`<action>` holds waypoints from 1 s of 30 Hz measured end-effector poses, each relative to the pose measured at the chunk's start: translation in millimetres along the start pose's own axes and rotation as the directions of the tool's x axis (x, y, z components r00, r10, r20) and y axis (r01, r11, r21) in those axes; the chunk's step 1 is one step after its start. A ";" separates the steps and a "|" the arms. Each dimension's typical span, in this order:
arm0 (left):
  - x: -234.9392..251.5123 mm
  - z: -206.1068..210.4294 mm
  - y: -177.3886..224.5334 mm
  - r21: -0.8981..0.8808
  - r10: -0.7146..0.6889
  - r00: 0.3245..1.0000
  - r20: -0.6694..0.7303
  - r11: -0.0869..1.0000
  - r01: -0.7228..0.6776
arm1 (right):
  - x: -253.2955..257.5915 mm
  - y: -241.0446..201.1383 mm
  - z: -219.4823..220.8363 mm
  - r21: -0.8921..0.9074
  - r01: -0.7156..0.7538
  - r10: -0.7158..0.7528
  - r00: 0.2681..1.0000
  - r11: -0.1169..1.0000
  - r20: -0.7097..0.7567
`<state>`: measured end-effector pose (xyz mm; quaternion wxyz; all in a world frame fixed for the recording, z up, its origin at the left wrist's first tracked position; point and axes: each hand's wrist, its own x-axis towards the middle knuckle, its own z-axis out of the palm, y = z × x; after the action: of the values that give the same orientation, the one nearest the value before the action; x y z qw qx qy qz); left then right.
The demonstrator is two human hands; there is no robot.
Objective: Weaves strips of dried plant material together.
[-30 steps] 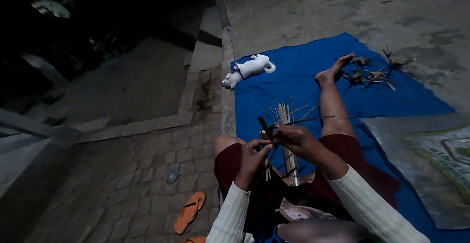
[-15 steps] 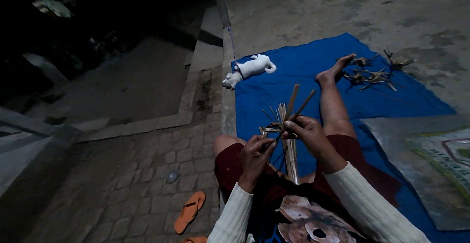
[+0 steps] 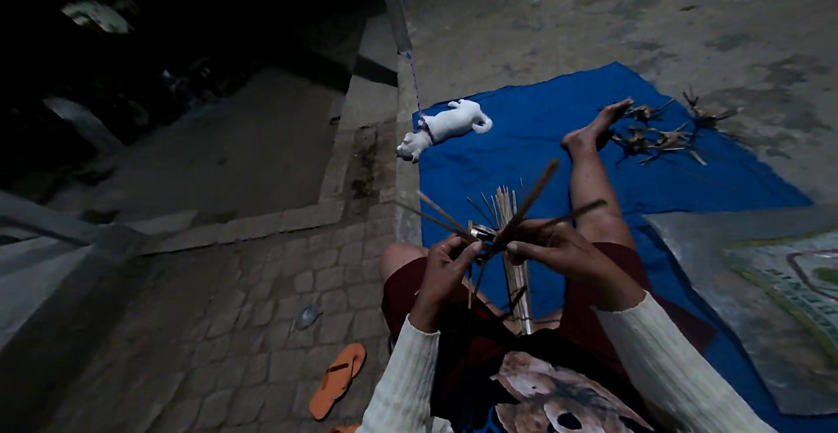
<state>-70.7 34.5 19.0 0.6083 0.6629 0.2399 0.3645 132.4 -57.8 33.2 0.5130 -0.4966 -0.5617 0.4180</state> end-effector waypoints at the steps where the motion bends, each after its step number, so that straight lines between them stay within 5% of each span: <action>1: 2.0 -0.9 1.9 0.023 0.010 1.000 0.003 1.000 -0.010 | -0.2 1.2 1.4 0.003 0.039 -0.039 0.999 0.999 0.002; 6: 5.7 0.3 -10.1 0.263 0.075 0.997 -0.010 0.962 -0.070 | 3.0 13.6 13.6 -0.109 0.210 -0.223 0.968 0.972 -0.119; 10: 1.1 7.9 -17.5 0.209 0.103 0.989 -0.103 0.975 -0.080 | 3.4 17.4 19.9 -0.190 0.222 -0.249 0.960 0.956 -0.129; 17: -5.1 27.2 -18.8 -0.089 0.090 0.967 -0.239 0.989 -0.114 | 3.8 -0.1 32.8 0.167 -0.092 0.128 0.967 0.982 -0.218; 22: -5.1 25.9 -18.1 -0.127 0.088 0.982 -0.165 0.986 -0.110 | 6.0 -3.3 40.5 0.332 -0.133 0.232 0.932 0.934 -0.279; 30: 1.9 13.1 -16.1 -0.060 0.080 0.993 0.082 0.995 -0.075 | 4.8 5.1 43.0 0.272 0.015 0.073 0.948 0.962 -0.310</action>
<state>-57.3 30.0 3.7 0.6219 0.6690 0.1777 0.3663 90.5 -50.6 23.7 0.6533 -0.4907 -0.4020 0.4133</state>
